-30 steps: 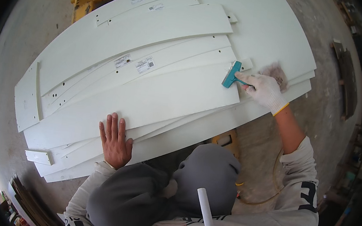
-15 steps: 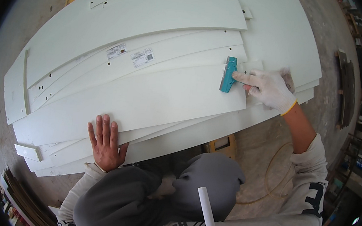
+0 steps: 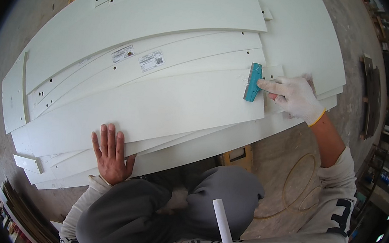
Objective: The person wipes white panels with a cloth, uses a blue scraper to remove residue, and applies liquid from a bottle. They also use a yellow screwdriver to pry off small strips from the panels and continue wiping the surfaces.
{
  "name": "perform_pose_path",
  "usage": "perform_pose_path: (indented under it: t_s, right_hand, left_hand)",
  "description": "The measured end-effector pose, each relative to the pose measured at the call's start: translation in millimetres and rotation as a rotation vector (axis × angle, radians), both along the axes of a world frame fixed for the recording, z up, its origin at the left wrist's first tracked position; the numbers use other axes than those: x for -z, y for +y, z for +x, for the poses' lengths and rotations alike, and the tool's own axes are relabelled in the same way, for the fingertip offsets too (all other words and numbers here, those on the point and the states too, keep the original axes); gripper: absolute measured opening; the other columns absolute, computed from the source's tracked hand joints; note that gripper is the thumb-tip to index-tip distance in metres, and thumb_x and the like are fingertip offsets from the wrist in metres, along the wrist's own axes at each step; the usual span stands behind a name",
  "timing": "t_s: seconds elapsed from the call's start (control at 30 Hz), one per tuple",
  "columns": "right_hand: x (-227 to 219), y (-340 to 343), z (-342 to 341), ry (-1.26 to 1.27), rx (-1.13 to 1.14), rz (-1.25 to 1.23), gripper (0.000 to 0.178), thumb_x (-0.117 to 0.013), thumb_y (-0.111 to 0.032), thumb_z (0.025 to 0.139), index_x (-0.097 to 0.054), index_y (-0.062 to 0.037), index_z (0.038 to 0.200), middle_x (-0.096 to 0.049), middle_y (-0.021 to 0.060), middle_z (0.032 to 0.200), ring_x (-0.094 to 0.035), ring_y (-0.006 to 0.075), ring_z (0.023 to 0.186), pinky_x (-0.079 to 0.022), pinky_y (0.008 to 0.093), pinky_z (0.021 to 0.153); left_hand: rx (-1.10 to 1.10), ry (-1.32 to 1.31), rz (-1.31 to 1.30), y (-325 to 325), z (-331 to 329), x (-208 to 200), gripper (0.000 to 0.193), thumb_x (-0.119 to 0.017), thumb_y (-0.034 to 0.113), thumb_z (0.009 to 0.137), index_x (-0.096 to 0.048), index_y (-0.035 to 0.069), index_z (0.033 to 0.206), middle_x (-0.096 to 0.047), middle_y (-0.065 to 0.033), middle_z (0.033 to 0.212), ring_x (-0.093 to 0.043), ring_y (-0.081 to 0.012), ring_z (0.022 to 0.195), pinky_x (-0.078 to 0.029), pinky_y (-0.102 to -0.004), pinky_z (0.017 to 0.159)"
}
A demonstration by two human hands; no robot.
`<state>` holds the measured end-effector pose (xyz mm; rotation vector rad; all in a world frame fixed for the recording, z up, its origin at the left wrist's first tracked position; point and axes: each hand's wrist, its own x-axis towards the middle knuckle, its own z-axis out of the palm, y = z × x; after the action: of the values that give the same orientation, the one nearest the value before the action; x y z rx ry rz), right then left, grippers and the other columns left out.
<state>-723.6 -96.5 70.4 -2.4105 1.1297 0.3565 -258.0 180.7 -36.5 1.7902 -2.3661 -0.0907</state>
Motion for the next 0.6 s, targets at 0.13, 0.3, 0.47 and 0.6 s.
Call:
perform_pose_path:
  t_s: [0.13,0.3,0.47,0.6]
  right_hand:
    - [6.3,-1.2,36.4,0.046,-0.178,-0.128,0.046,-0.065,-0.020,0.097,-0.064,-0.0334,0.141,-0.062,0.0062,0.083,-0.064,0.0247,0.072,-0.054,0.0400,0.068]
    - [-2.6,-5.6,57.6,0.115,-0.243,-0.133,0.044,-0.065,-0.021,0.099,-0.065,-0.0354,0.140,-0.062,0.0057,0.081,-0.063,0.0242,0.071,-0.054,0.0395,0.067]
    - [-7.1,-1.8,5.2,0.099,-0.019,-0.030,0.047,-0.066,-0.019,0.097,-0.065,-0.0349,0.141,-0.063,0.0050,0.083,-0.063,0.0238,0.068,-0.054,0.0387,0.065]
    - [5.6,-0.4,27.1,0.064,-0.182,-0.157,0.048,-0.065,-0.021,0.097,-0.063,-0.0382,0.142,-0.064,0.0030,0.083,-0.064,0.0211,0.068,-0.056,0.0379,0.066]
  left_hand:
    - [0.004,0.005,-0.009,-3.0,-2.5,-1.5,0.080,-0.062,0.032,0.097,-0.028,-0.001,0.161,-0.026,-0.0299,0.166,-0.024,-0.0506,0.154,-0.013,-0.0718,0.122]
    - [-0.008,0.012,0.015,-0.5,1.3,-1.8,0.081,-0.064,0.033,0.096,-0.028,0.000,0.161,-0.026,-0.0293,0.167,-0.024,-0.0497,0.155,-0.013,-0.0715,0.122]
    - [-0.021,0.030,0.005,-0.1,-1.4,0.2,0.081,-0.063,0.033,0.097,-0.027,0.001,0.162,-0.025,-0.0290,0.167,-0.022,-0.0491,0.156,-0.012,-0.0711,0.122]
    - [-0.026,0.045,0.024,1.7,-0.8,-0.5,0.082,-0.065,0.032,0.095,-0.027,0.001,0.162,-0.025,-0.0286,0.167,-0.021,-0.0484,0.156,-0.011,-0.0710,0.123]
